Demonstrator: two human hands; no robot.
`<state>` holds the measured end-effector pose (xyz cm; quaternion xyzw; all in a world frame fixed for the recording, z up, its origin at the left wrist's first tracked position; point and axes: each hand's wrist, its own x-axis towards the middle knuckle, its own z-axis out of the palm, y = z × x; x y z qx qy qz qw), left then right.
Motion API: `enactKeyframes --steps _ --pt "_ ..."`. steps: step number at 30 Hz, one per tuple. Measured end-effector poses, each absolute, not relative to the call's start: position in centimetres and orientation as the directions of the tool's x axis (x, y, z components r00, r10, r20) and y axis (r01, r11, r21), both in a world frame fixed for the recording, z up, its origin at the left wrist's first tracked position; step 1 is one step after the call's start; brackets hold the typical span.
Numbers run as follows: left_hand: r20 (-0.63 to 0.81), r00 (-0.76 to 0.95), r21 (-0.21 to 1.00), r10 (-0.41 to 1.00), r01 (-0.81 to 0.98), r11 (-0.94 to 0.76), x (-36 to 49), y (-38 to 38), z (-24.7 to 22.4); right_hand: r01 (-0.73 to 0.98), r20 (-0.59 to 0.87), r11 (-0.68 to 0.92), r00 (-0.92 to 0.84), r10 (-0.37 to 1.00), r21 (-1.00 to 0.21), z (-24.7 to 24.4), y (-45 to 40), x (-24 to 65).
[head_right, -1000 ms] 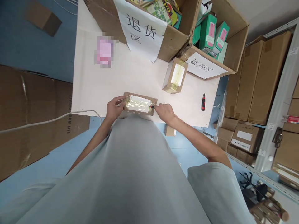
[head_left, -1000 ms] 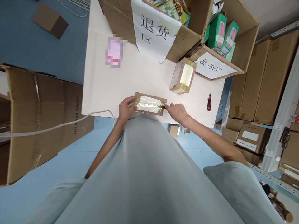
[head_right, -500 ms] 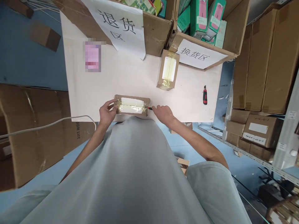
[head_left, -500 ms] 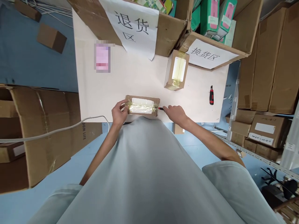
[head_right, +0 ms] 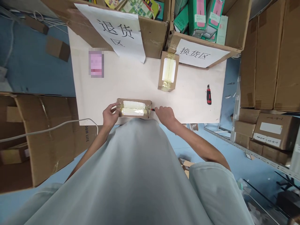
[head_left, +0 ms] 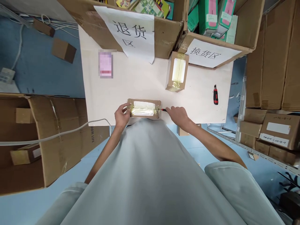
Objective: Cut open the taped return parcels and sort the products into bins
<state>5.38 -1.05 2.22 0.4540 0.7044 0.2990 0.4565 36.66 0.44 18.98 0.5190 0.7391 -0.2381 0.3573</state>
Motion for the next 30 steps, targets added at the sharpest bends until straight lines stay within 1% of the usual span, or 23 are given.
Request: enactKeyframes --steps 7,13,18,21,25,27,30 --pt "-0.352 -0.160 0.833 0.922 0.396 0.386 5.2 -1.1 2.0 0.927 -0.757 0.373 -0.268 0.596 -0.034 18.6 0.8 36.5" --pt "-0.351 -0.152 0.847 0.924 0.370 0.382 5.1 -1.1 1.7 0.929 -0.730 0.368 -0.271 0.627 -0.029 19.4 -0.2 36.8" --pt "-0.359 -0.143 0.840 0.922 0.381 0.386 5.4 -1.1 2.1 0.933 -0.739 0.361 -0.251 0.625 -0.012 17.8 -0.1 33.9" --pt "-0.352 -0.150 0.834 0.924 0.399 0.383 5.5 -1.1 2.4 0.933 -0.733 0.359 -0.263 0.627 -0.028 17.5 0.3 32.4" --pt "-0.332 -0.166 0.838 0.929 0.401 0.371 5.6 -1.2 2.4 0.938 -0.755 0.344 -0.254 0.605 -0.040 18.8 0.6 34.3" --pt "-0.332 -0.174 0.839 0.927 0.394 0.374 5.6 -1.2 2.2 0.949 -0.741 0.314 -0.222 0.634 -0.015 19.3 0.2 36.6" --pt "-0.327 -0.180 0.844 0.928 0.385 0.373 5.8 -1.3 2.1 0.977 -0.667 0.208 -0.118 0.736 0.057 18.1 -0.8 39.8"
